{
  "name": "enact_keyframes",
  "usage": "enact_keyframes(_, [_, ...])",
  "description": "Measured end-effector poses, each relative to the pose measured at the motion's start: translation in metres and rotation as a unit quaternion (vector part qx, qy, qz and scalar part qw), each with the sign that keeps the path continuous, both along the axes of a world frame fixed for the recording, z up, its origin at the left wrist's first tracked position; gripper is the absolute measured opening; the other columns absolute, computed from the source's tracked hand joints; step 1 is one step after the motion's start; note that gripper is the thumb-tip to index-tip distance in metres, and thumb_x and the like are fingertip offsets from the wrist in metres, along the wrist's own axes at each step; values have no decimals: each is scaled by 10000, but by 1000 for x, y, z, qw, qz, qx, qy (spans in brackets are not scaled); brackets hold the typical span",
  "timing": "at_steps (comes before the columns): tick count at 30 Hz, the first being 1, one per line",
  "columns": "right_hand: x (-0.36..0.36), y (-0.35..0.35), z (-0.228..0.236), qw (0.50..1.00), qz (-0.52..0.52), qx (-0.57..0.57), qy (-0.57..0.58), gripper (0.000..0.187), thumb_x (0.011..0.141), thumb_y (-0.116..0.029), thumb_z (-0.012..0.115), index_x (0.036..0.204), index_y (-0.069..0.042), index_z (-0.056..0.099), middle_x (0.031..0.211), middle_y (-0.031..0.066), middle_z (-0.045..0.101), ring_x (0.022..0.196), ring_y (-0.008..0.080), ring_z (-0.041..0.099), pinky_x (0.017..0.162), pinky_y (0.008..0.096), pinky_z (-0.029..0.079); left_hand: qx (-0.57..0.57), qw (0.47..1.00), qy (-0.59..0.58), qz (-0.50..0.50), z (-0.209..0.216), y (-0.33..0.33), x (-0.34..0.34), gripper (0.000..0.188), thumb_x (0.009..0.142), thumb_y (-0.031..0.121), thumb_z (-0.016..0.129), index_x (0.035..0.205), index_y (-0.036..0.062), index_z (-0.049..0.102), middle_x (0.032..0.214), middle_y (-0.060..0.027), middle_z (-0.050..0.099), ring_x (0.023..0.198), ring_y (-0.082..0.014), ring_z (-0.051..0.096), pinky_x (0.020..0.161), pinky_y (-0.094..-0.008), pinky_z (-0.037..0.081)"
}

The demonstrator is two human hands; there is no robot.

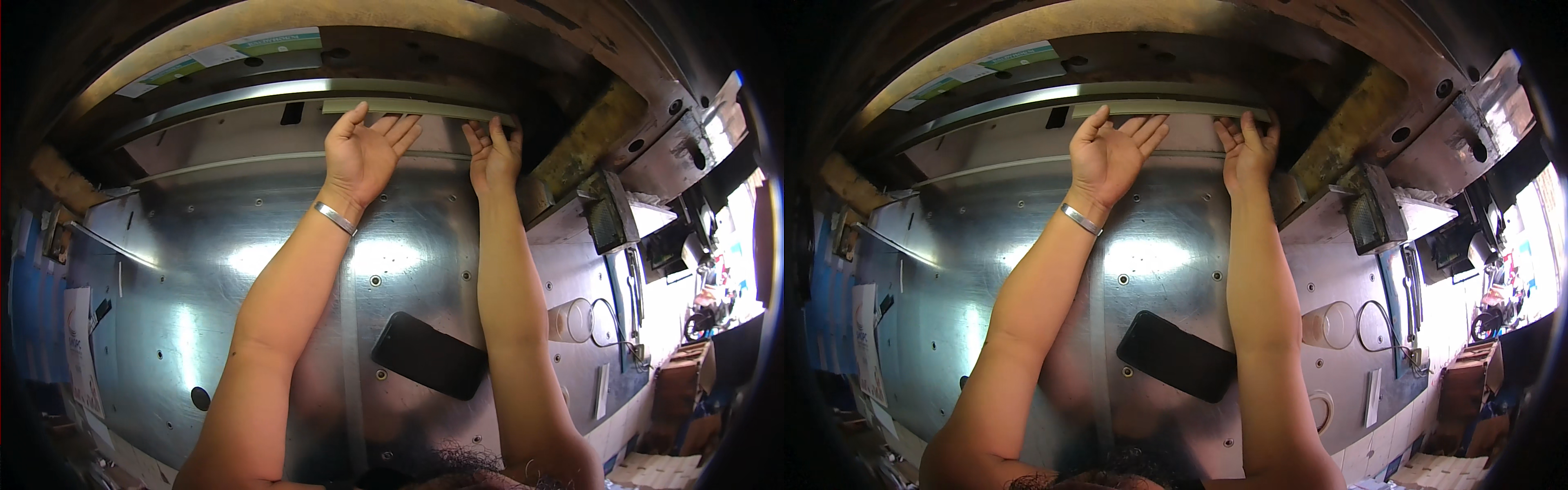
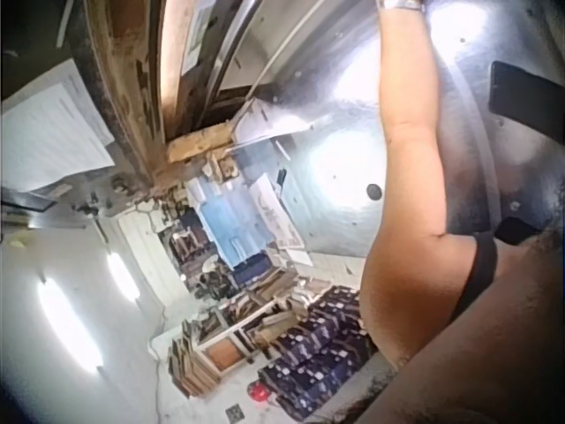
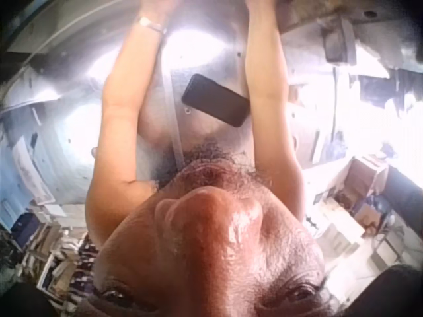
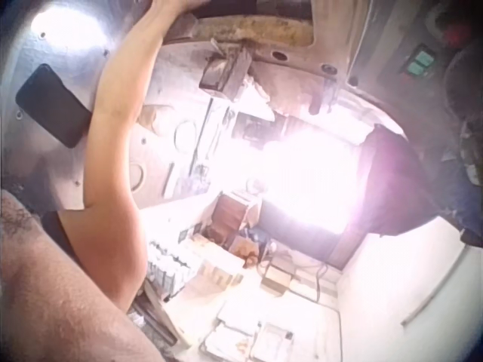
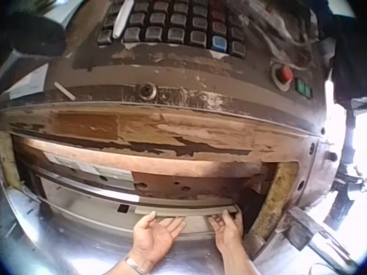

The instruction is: The person aligns and marks cardboard strips under the clamp of a paper cutting machine using a pen, then applies double-sided adhesive tape from a roll onto small cardboard pads.

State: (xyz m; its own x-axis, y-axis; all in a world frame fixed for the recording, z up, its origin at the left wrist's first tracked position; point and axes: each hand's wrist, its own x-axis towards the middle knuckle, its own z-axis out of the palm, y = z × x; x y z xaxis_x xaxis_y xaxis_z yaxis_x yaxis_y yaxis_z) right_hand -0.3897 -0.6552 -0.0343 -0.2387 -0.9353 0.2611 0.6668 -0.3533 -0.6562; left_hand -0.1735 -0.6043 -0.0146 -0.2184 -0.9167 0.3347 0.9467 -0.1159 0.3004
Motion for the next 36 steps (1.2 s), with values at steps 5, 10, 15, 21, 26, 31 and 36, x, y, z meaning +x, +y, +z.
enact_keyframes(5, [1,-2,21,1000,-11,-4,16,590,986,-100,654,1484,-159,343,1223,111,593,954,276,653,897,472,586,-9,1000,-8,11,16,-2,1,562,1006,296,534,1446,-7,356,1544,-327,311,1468,-464,309,1232,-563,261])
enact_keyframes(10, [5,-1,-6,999,-9,27,29,530,1016,-165,614,1472,-234,355,1261,84,582,959,270,663,793,468,607,31,999,-17,27,-2,5,-4,542,973,364,572,1406,56,468,1477,-208,453,1428,-401,388,1215,-535,294])
enact_keyframes(15, [-1,31,-3,994,-21,106,25,648,1001,-286,663,1504,-239,258,1284,141,534,966,299,663,786,460,603,58,998,11,1,-7,6,-15,554,954,338,580,1389,25,441,1454,-255,438,1399,-419,410,1204,-546,305])
enact_keyframes(21, [16,97,29,967,39,199,151,1029,984,-421,670,1618,-252,-124,1518,265,392,1357,419,462,1126,565,391,59,998,22,15,-7,2,-9,549,918,290,580,1375,18,444,1471,-236,428,1404,-413,406,1203,-544,312])
enact_keyframes(26, [26,204,75,937,-23,85,337,787,965,-205,705,1597,-88,249,1424,208,520,1318,278,499,1110,432,399,65,997,45,-11,-5,-2,-7,303,864,126,564,1121,-28,609,1264,-187,626,1334,-364,509,1162,-530,382])
enact_keyframes(31, [11,313,135,885,-9,-34,465,728,851,-22,745,1508,-40,433,1297,108,622,1199,198,587,1031,339,467,80,995,64,-21,-23,-7,-8,172,841,36,551,974,-52,616,1214,-201,624,1305,-377,518,1130,-555,431])
enact_keyframes(36, [-34,359,212,634,-205,-129,735,628,713,-94,850,1300,-25,637,1201,140,709,1139,279,668,994,386,495,-18,990,103,-93,-46,-58,-4,131,791,4,518,906,-28,573,1092,-205,613,1193,-384,576,1100,-549,451])
